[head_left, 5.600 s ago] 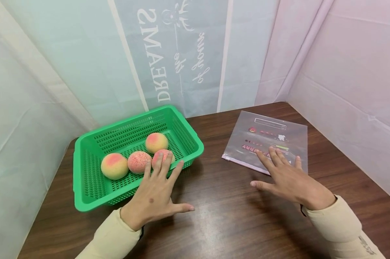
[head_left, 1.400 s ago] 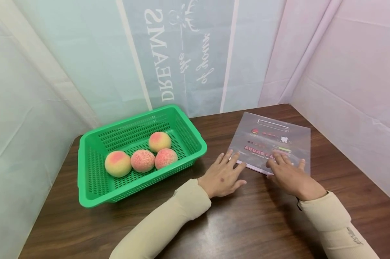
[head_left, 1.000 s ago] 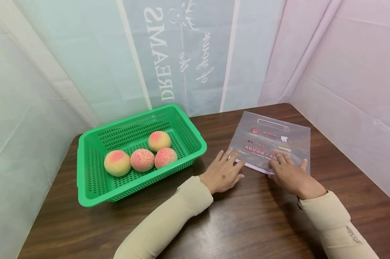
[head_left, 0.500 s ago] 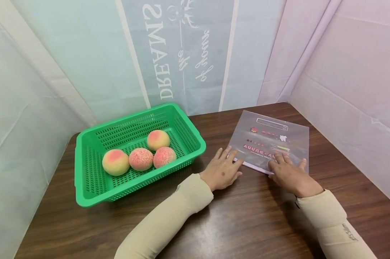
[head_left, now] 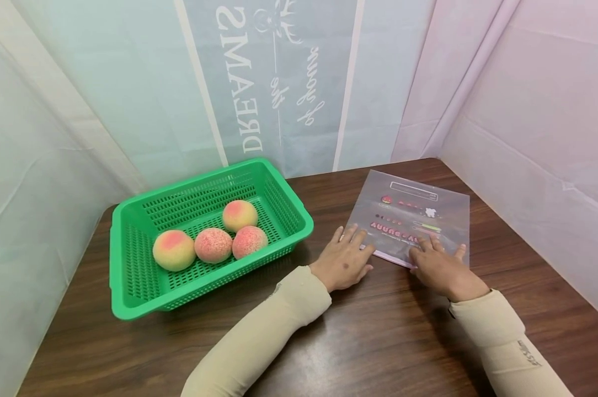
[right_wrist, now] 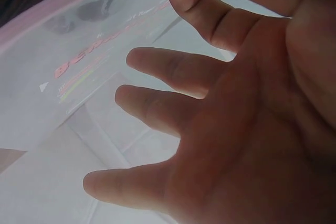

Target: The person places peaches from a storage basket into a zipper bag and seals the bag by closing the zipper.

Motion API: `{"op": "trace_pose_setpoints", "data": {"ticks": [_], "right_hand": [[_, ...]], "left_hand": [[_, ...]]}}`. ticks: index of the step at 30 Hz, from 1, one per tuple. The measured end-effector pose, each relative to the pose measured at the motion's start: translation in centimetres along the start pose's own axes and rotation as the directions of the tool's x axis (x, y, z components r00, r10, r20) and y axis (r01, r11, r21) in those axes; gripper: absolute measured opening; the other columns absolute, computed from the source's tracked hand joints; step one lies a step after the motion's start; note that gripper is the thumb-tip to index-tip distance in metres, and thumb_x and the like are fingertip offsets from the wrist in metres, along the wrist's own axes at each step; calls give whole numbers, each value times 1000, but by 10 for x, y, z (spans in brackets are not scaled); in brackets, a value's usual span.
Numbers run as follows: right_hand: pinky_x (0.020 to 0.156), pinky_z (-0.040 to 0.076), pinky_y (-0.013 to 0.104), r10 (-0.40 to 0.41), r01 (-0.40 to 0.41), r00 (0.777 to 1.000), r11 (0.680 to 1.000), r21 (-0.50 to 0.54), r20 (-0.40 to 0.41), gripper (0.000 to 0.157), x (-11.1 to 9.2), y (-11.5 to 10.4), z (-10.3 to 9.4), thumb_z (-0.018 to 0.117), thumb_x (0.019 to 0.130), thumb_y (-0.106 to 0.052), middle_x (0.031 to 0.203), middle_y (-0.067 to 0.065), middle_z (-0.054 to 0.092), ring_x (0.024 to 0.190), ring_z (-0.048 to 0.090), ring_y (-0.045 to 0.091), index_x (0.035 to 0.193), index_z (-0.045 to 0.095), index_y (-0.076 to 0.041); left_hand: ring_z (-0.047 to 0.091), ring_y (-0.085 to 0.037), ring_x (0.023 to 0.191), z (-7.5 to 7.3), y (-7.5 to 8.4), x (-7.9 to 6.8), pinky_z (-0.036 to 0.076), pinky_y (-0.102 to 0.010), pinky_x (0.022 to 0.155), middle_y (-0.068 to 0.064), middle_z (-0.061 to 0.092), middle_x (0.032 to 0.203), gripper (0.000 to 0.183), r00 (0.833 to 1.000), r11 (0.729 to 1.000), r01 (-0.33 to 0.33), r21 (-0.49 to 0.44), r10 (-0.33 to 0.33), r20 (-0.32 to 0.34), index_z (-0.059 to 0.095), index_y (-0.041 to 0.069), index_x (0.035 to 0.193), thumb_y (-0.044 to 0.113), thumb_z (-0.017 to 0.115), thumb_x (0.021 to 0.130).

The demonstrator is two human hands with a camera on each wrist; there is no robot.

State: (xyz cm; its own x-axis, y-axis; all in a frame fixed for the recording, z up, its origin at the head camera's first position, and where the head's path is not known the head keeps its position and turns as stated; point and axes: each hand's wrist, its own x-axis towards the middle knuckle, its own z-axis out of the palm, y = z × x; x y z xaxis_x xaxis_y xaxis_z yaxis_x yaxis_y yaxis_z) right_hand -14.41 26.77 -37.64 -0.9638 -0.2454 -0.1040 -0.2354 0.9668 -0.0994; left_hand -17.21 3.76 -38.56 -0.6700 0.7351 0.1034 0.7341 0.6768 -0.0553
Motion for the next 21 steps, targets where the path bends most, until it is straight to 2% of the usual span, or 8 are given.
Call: {"op": "trace_pose_setpoints", "data": {"ticks": [6,21], "right_hand": [[83,13,92,4,-4,1000,1000,-15,2,13,0,2,0,71,86,-9,135,38,46,132,32,62,93,62,-5],[81,16,92,2,-2,1000,999,-47,9,8,3,4,0,66,89,-5,133,37,48,131,34,62,95,63,-2]], "left_hand": [[32,-31,145,2,2,5,26,-49,117,-8,44,150,36,999,1000,20,4,-20,32,58,22,134,40,53,103],[34,-30,144,4,4,11,26,-48,117,-7,46,148,33,999,999,23,33,-24,49,61,23,129,40,53,102]]}}
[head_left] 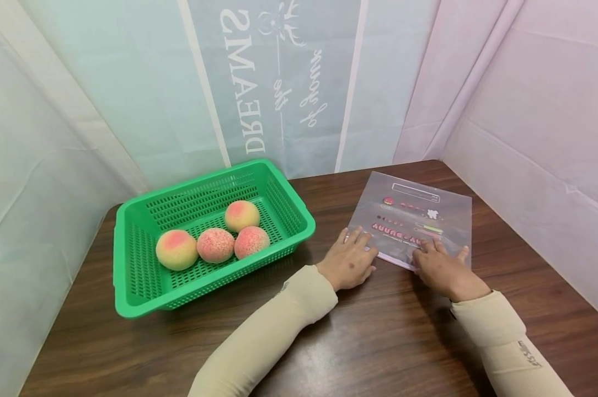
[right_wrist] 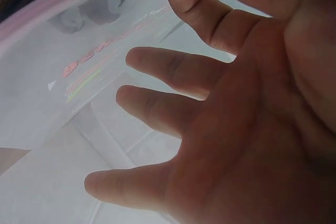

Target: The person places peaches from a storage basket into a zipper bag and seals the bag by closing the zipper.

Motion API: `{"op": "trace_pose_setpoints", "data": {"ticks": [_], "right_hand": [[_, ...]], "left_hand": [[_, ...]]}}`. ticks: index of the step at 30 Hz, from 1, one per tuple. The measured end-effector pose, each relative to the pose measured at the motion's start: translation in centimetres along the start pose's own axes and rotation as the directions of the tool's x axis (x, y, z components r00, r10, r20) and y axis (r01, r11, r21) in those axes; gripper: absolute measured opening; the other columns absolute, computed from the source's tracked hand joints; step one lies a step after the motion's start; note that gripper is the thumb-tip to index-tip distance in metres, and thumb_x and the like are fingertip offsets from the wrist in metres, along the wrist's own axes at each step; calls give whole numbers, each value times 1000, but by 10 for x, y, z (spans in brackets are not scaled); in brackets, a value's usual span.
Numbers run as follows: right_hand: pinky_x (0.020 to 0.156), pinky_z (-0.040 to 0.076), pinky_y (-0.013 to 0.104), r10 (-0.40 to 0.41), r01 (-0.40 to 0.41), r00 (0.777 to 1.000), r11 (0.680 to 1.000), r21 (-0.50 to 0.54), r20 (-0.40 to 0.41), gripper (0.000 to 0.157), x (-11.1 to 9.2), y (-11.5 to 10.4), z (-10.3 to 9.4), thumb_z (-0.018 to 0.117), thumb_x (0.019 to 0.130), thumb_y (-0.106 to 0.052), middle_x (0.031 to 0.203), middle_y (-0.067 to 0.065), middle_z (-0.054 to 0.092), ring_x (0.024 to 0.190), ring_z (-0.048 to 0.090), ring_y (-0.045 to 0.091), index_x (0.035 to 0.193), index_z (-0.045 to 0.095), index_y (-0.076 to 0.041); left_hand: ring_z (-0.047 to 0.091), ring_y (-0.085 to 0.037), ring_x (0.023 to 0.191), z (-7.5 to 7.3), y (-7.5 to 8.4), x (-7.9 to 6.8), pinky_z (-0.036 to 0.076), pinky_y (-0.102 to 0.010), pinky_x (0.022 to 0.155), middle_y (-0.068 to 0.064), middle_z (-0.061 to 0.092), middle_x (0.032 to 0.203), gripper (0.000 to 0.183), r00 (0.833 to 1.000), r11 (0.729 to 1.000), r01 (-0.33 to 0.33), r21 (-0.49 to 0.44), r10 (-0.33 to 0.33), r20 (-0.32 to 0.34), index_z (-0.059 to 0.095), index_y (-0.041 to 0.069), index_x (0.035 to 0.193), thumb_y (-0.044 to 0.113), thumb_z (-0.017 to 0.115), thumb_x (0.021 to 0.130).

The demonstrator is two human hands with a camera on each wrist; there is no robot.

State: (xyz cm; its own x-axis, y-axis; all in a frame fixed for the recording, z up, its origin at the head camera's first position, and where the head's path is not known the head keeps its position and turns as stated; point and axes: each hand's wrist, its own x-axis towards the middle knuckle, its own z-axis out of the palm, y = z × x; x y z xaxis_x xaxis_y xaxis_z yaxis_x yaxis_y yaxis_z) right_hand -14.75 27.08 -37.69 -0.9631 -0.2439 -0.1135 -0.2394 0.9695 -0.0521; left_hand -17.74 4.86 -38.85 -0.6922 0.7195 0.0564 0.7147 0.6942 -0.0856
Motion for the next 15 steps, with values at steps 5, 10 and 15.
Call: {"op": "trace_pose_setpoints", "data": {"ticks": [5,10,15], "right_hand": [[81,17,92,4,-4,1000,1000,-13,10,7,1,0,0,59,93,-4,134,37,48,131,35,61,97,64,0],[82,17,92,10,-10,1000,1000,-15,28,11,2,-1,-2,53,95,-3,135,37,47,131,34,61,97,64,1],[83,17,91,-1,1,1000,1000,-17,21,11,2,-1,-3,53,95,-2,132,36,49,130,36,60,93,63,0]], "left_hand": [[34,-29,144,0,1,1,26,-47,118,-5,46,148,31,1000,1000,-2,-2,2,1,62,23,127,40,53,102],[34,-29,144,0,1,2,26,-47,117,-5,46,147,30,1000,1000,-9,3,9,8,63,23,125,39,52,102],[33,-30,144,0,2,1,26,-49,117,-7,45,147,31,1000,1000,-18,-9,18,13,62,23,126,39,52,103]]}}
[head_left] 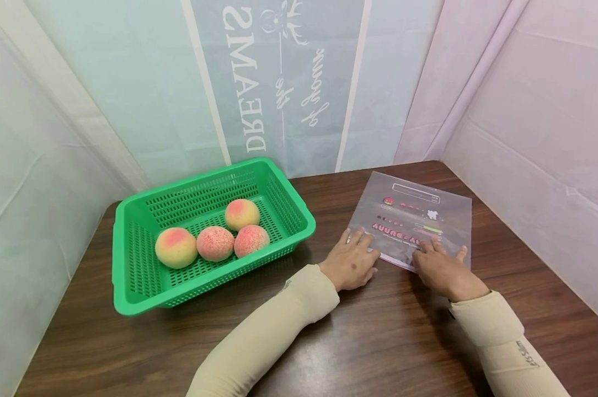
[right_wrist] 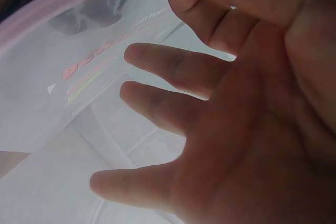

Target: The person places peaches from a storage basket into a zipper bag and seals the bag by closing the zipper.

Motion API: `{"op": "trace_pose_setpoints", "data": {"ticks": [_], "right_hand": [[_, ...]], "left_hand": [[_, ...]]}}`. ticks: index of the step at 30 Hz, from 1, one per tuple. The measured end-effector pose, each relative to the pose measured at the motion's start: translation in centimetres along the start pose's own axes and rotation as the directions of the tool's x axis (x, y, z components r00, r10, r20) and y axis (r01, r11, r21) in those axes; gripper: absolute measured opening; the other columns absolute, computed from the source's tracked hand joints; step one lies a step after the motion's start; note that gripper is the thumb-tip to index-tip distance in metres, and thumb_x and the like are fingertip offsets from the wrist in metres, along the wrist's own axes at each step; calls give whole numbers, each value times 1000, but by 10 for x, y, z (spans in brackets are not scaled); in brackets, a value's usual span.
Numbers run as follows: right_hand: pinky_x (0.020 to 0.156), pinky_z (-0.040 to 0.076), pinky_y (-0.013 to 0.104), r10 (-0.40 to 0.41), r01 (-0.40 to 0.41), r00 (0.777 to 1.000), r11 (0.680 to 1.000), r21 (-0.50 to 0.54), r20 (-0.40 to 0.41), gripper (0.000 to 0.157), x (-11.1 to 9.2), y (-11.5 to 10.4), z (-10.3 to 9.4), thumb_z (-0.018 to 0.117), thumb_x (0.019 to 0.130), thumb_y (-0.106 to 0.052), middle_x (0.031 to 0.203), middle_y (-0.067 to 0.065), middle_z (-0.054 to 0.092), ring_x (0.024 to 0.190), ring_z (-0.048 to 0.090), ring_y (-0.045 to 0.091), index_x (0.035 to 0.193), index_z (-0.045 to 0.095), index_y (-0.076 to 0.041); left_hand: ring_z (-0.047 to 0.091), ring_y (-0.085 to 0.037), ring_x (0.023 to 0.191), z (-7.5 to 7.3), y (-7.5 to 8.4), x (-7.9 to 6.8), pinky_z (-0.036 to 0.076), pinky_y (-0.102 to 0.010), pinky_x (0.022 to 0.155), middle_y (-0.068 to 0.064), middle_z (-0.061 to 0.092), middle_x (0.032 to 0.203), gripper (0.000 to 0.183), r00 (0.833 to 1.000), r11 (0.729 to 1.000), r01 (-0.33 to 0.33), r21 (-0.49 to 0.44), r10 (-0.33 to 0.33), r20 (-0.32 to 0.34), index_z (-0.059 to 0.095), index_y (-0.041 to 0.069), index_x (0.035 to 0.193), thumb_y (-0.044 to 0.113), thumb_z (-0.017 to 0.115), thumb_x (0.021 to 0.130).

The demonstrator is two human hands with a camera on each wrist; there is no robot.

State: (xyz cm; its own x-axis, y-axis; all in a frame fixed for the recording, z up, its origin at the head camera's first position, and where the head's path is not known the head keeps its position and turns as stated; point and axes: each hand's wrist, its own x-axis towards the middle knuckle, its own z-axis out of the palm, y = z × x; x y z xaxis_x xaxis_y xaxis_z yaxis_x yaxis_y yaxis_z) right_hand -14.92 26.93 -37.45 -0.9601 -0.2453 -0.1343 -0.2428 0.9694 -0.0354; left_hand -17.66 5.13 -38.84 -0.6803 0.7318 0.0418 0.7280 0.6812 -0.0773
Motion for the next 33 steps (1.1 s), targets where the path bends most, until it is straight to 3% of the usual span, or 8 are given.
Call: {"op": "trace_pose_setpoints", "data": {"ticks": [4,9,16,25,33], "right_hand": [[84,17,91,-20,20,999,1000,-9,-44,10,0,0,1,53,94,-3,126,32,54,129,40,56,90,62,0],[82,21,90,-72,68,986,997,-32,-152,5,-1,2,4,61,86,-4,107,25,61,120,50,50,82,60,-1],[81,26,88,-102,95,966,995,-41,-237,14,-1,4,6,67,77,-4,93,22,63,116,54,46,71,54,-3],[82,31,85,-112,98,949,993,-62,-293,15,-4,3,6,67,73,-6,92,23,66,110,58,42,71,52,-1],[86,28,86,-88,81,952,996,-38,-292,11,-5,2,4,63,84,-9,108,28,66,117,56,44,82,55,-2]], "left_hand": [[33,-30,145,1,0,-1,26,-49,117,-6,45,147,31,1000,1000,-6,-15,6,1,61,23,127,39,52,102],[32,-30,145,2,-1,-2,26,-50,117,-5,43,150,32,1000,1000,-3,-19,3,10,61,24,129,40,53,102],[29,-30,147,4,-2,-1,26,-52,117,-5,40,152,36,999,999,-8,-32,9,39,59,27,133,42,53,102],[29,-30,146,2,0,-2,26,-53,116,-6,39,153,40,998,1000,-9,-18,10,63,57,30,138,44,53,101],[24,-29,148,0,3,0,24,-54,116,-7,34,157,48,994,1000,25,6,-26,104,50,33,145,50,53,100]]}}
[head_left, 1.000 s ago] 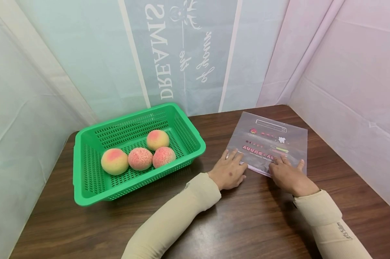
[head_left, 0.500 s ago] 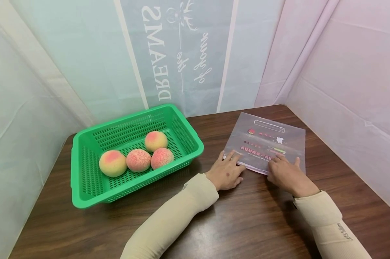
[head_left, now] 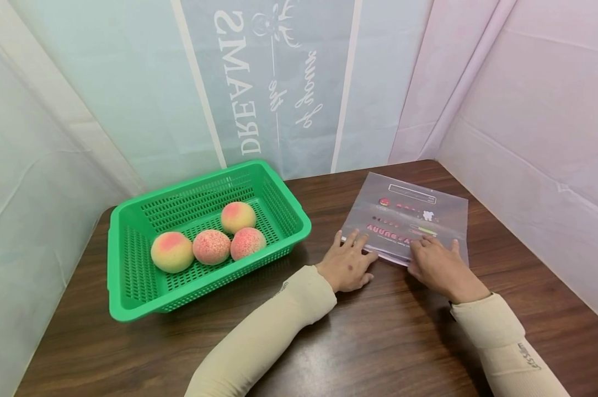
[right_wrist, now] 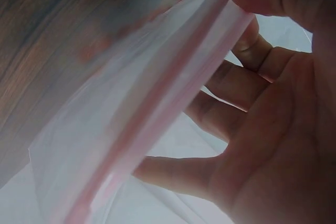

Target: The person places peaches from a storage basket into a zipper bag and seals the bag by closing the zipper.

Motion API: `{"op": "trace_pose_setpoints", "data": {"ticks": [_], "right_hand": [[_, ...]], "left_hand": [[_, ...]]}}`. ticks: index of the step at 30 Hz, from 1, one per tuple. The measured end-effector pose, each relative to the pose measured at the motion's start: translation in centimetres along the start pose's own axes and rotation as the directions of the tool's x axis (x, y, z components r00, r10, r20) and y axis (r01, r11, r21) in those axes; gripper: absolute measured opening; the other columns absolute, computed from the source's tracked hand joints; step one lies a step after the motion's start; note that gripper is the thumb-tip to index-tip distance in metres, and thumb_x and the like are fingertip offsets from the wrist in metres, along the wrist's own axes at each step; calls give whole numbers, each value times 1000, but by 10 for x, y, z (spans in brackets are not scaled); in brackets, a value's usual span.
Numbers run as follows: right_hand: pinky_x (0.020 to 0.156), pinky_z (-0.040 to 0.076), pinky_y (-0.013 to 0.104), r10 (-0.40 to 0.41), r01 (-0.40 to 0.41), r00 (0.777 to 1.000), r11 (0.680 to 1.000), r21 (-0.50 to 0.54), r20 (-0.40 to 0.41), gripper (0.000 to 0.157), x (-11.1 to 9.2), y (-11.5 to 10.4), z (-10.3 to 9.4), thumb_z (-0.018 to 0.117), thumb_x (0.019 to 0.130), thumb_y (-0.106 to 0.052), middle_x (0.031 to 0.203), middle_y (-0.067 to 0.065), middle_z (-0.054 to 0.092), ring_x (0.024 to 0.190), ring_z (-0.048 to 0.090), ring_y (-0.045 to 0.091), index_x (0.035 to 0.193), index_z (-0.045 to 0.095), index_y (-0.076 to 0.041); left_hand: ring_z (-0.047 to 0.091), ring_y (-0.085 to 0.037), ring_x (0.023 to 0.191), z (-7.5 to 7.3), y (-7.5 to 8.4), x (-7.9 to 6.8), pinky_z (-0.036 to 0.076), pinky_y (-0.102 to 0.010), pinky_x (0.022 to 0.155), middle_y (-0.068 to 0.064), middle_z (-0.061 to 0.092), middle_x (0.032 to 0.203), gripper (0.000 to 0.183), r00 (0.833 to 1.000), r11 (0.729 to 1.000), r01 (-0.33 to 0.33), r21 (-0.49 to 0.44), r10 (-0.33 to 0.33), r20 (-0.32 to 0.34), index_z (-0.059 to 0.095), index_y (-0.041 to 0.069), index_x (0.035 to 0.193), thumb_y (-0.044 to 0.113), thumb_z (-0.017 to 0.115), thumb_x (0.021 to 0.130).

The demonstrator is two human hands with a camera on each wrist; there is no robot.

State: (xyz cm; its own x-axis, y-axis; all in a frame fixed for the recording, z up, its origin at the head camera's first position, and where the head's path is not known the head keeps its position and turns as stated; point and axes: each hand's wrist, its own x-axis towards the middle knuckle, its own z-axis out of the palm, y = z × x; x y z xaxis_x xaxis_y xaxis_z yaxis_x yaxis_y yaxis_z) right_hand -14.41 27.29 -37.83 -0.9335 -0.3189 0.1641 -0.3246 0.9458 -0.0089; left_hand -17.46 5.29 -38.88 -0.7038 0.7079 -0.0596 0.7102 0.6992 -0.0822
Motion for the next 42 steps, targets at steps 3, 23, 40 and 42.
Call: {"op": "trace_pose_setpoints", "data": {"ticks": [3,23,40,42], "right_hand": [[85,29,85,-18,18,999,1000,7,-41,10,-1,0,1,61,87,-8,105,28,66,114,57,44,82,54,-3],[68,46,61,-121,101,959,991,-91,-255,15,-2,3,3,73,82,-8,78,13,62,78,61,38,82,58,-6],[55,42,49,-122,136,938,990,21,-325,18,2,3,6,66,89,-3,67,3,46,61,54,31,84,49,-8],[54,42,48,-130,147,929,989,25,-346,18,3,3,6,65,88,-1,67,3,46,60,53,31,84,49,-7]], "left_hand": [[21,-30,149,0,1,1,23,-55,117,-8,30,159,52,1000,1000,16,2,-16,14,47,33,148,51,53,100],[32,-21,142,-4,13,-4,30,-55,113,-1,37,151,65,999,995,-45,85,43,24,41,27,149,60,55,95],[34,-21,141,-4,14,-6,32,-53,112,-1,44,146,63,997,997,-42,59,38,61,42,26,149,59,52,97],[34,-21,141,-4,14,-7,32,-53,112,-1,44,146,64,997,997,-41,58,37,67,41,26,149,60,52,97]]}}
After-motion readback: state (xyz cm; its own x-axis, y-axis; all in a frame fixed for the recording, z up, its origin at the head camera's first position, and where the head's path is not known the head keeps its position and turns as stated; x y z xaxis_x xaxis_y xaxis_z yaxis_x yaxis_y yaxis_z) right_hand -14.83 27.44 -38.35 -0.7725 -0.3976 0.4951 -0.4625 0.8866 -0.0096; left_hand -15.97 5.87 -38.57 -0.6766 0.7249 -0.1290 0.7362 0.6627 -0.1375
